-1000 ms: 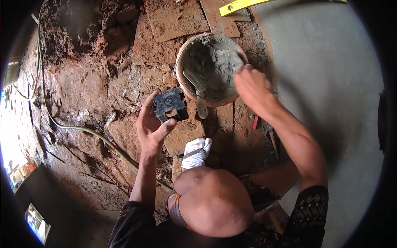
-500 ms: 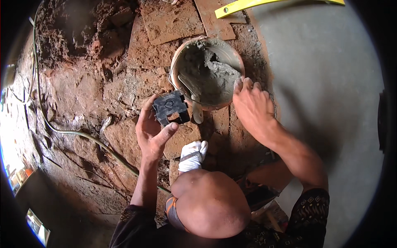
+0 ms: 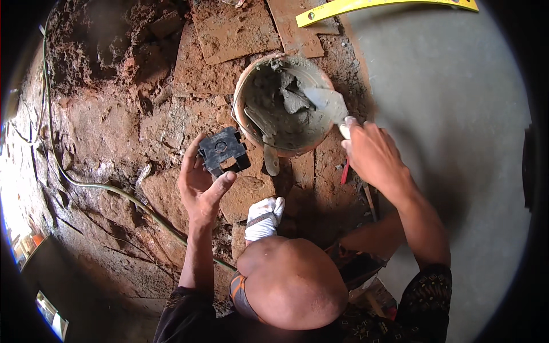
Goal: The person is installing an electrical junction box into a concrete wall using mortar.
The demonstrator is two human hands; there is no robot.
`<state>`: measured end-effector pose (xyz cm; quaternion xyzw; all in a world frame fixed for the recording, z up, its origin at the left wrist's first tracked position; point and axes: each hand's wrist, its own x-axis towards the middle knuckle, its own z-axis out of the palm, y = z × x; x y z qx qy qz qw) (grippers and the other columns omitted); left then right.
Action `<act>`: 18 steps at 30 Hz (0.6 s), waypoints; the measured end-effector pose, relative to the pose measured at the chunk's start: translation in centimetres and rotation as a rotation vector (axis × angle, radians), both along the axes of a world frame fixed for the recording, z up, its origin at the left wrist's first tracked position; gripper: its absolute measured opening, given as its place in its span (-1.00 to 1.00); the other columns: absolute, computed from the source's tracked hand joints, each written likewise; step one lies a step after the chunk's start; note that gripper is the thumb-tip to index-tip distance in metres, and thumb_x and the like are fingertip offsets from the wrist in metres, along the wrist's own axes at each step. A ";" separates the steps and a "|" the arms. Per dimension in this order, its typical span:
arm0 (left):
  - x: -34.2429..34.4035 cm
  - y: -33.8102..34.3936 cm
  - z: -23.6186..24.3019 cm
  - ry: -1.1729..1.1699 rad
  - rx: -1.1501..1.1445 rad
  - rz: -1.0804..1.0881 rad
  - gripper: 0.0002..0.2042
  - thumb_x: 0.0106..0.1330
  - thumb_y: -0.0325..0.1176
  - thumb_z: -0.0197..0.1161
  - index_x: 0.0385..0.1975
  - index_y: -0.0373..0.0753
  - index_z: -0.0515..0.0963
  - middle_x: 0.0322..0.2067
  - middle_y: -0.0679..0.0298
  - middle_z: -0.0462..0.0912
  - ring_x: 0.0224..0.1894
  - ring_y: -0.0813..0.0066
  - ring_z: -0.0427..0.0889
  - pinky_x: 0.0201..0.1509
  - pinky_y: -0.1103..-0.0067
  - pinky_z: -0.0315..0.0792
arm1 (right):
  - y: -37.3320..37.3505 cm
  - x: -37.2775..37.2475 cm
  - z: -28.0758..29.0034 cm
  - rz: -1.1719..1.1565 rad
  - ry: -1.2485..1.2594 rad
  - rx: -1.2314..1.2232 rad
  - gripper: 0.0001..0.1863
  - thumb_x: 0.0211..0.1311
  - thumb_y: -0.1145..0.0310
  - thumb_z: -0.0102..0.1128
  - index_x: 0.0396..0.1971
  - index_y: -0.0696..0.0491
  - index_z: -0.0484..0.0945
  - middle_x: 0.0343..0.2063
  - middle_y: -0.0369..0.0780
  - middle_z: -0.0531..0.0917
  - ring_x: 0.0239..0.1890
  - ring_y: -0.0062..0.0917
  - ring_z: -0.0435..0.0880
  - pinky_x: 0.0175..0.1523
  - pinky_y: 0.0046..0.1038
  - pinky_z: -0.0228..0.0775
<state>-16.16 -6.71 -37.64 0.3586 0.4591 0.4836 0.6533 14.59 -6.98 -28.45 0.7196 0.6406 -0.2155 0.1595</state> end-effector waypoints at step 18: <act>-0.6 0.7 -0.1 -0.065 0.026 -0.070 -0.06 0.04 -0.47 0.63 0.43 -0.46 0.18 0.20 -0.05 0.52 0.25 0.18 0.55 0.38 0.26 0.41 | 1.7 0.3 -6.2 -0.299 0.640 -0.032 -0.79 0.34 0.33 0.26 -0.24 0.20 0.58 -0.59 -0.21 0.60 -0.52 -0.58 0.62 -0.46 -0.38 0.44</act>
